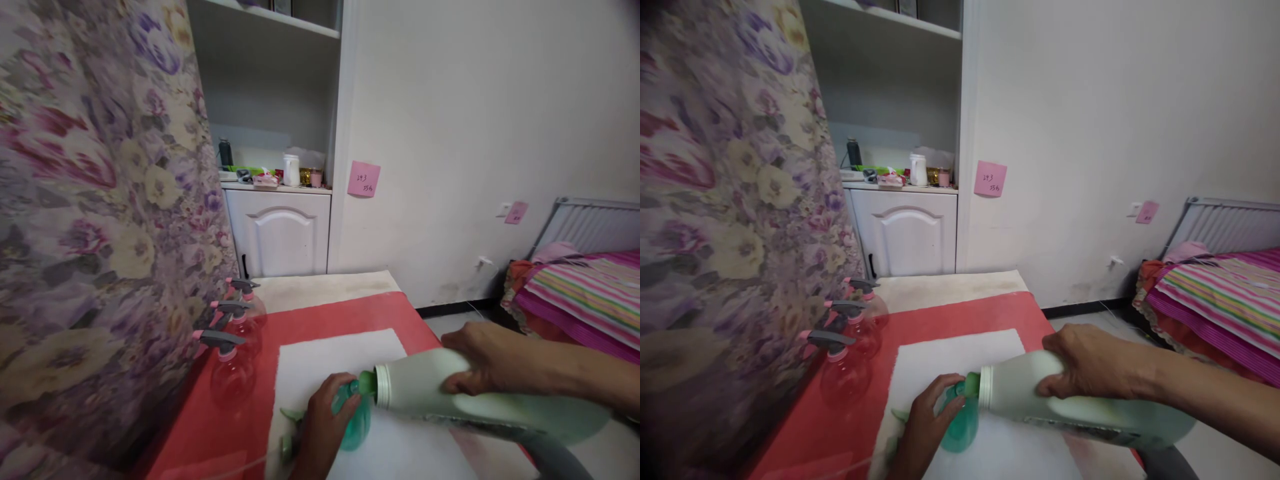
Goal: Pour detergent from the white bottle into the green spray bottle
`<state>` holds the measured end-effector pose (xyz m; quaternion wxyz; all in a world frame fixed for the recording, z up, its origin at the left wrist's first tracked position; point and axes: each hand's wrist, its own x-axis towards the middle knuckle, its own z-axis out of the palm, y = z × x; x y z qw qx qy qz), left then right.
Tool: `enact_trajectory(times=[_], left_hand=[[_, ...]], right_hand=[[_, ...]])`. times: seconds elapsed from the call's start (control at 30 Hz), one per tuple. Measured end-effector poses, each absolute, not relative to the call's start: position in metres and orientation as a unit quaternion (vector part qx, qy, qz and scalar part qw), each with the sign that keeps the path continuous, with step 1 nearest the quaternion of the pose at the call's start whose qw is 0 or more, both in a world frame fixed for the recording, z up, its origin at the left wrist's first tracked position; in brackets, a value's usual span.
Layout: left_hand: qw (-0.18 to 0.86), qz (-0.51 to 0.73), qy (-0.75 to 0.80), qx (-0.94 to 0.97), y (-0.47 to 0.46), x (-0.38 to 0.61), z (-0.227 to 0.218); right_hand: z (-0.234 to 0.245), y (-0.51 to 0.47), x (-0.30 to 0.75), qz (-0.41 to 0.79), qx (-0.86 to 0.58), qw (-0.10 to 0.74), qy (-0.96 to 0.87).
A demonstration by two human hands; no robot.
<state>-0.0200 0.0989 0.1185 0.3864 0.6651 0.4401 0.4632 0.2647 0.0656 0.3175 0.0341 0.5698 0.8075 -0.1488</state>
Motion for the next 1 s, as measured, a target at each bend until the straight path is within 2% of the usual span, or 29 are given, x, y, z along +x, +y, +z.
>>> enact_trajectory(times=[1.0], left_hand=[[0.382,0.446,0.449,0.673,0.0977,-0.0182,0.1213]], right_hand=[[0.3174,0.0658,0.2649,-0.139,0.578,0.045,0.803]])
